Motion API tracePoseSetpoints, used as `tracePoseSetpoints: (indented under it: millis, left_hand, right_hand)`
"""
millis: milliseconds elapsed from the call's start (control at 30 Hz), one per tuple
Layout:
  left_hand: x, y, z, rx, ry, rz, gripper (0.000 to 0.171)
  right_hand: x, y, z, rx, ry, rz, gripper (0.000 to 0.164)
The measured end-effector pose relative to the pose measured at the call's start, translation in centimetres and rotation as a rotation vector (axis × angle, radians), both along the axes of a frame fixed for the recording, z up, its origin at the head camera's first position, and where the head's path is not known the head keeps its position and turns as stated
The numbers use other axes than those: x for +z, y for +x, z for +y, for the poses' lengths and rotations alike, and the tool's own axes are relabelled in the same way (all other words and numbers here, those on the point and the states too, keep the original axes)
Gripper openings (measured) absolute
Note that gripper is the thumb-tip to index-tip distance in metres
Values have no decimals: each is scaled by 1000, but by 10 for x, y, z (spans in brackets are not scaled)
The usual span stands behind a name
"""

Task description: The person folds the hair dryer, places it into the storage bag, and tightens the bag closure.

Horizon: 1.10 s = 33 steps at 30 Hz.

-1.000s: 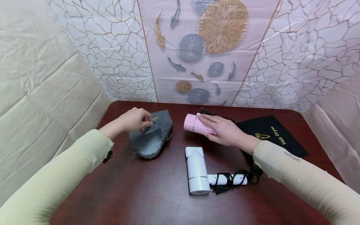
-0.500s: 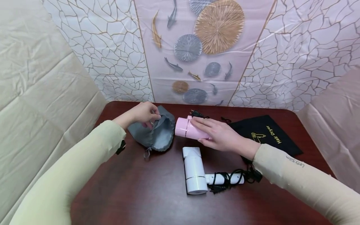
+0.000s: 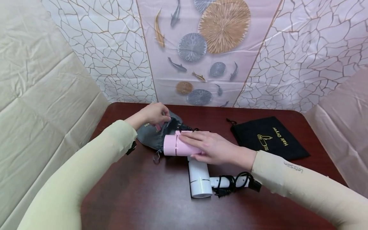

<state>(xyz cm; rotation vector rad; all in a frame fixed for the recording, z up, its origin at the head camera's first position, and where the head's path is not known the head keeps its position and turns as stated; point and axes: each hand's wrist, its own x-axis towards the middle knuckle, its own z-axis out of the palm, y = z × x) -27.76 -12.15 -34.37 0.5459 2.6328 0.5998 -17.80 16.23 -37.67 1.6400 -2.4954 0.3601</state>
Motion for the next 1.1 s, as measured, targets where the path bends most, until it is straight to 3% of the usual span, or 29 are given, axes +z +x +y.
tracePoseSetpoints:
  millis: [300, 600, 833, 1100]
  left_hand:
    - [7, 3, 8, -62, -90, 14, 16]
    - [8, 5, 11, -117, -214, 4, 13]
    - [8, 8, 12, -141, -200, -27, 13]
    - [8, 8, 13, -116, -169, -62, 11]
  right_hand:
    - [-7, -8, -13, 11, 62, -68, 70]
    - [-6, -24, -13, -34, 97, -56, 70]
    - [-6, -32, -14, -15, 121, 9, 71]
    - [-14, -40, -17, 25, 167, 141, 70]
